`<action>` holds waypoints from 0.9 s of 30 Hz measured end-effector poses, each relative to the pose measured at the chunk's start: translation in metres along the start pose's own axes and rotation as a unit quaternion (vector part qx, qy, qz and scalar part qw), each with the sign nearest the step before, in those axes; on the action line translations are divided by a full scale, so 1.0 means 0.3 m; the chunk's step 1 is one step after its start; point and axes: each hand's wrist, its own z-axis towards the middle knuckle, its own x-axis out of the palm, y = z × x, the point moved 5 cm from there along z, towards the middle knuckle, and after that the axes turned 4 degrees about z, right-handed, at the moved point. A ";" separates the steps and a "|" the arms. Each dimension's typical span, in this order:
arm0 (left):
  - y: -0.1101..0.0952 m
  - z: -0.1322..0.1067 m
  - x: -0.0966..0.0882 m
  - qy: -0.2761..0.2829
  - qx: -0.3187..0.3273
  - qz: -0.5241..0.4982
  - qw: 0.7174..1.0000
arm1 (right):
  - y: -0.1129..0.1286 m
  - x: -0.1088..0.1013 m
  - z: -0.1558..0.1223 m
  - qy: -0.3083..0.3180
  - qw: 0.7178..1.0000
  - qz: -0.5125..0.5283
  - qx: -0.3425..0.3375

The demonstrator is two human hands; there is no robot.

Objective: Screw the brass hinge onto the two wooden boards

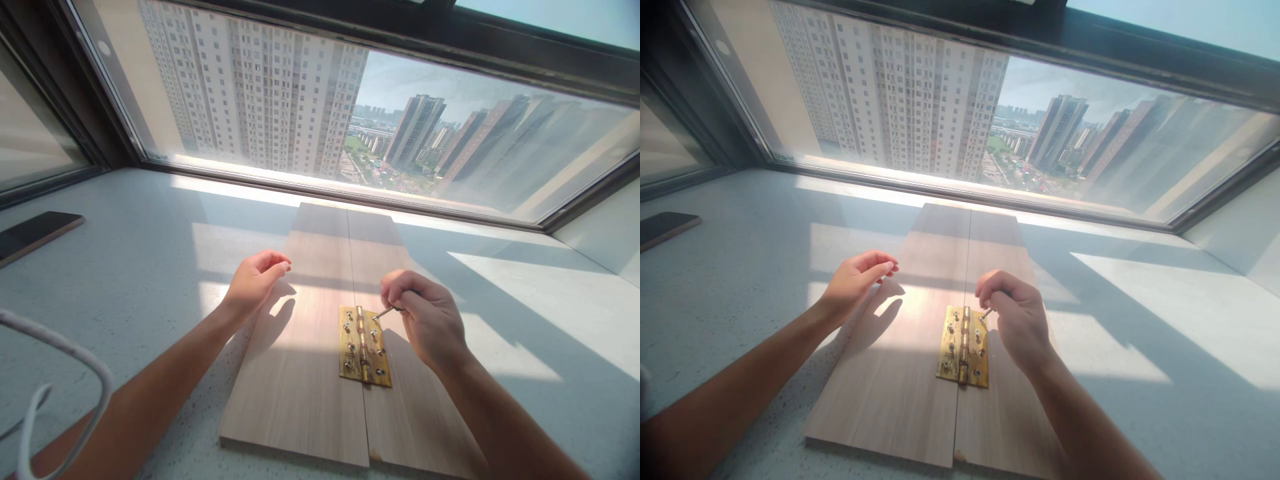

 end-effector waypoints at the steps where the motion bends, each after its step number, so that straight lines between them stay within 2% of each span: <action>1: -0.002 0.000 -0.002 0.000 -0.001 0.000 1.000 | -0.010 0.008 -0.001 -0.015 0.998 0.065 0.000; 3: -0.007 0.003 -0.005 -0.002 0.001 -0.002 1.000 | -0.026 0.019 -0.001 -0.037 0.988 0.150 0.009; 5: -0.010 0.007 -0.005 -0.004 0.001 -0.007 1.000 | -0.036 0.027 0.003 -0.031 0.982 0.185 0.031; 11: -0.007 0.012 -0.007 -0.011 -0.005 -0.016 1.000 | -0.045 0.025 0.028 0.026 0.981 0.181 0.062; 16: -0.002 0.001 -0.001 0.009 -0.006 -0.017 1.000 | -0.050 0.038 0.055 0.123 0.968 0.176 0.127; 18: -0.002 -0.003 0.002 0.011 -0.005 -0.016 1.000 | -0.043 0.034 0.062 0.124 0.968 0.172 0.133; 21: -0.005 -0.006 0.006 0.010 -0.001 -0.018 1.000 | -0.024 0.011 0.061 0.061 0.981 0.151 0.104; 23: -0.007 -0.007 0.009 0.012 0.001 -0.019 1.000 | -0.012 -0.018 0.049 -0.031 0.991 0.107 0.078; 25: -0.008 -0.008 0.012 0.015 0.004 -0.018 1.000 | -0.003 -0.036 0.027 -0.120 0.989 0.067 0.056; 27: -0.007 -0.009 0.015 0.019 0.002 -0.017 1.000 | 0.002 -0.030 0.003 -0.175 0.982 0.064 0.035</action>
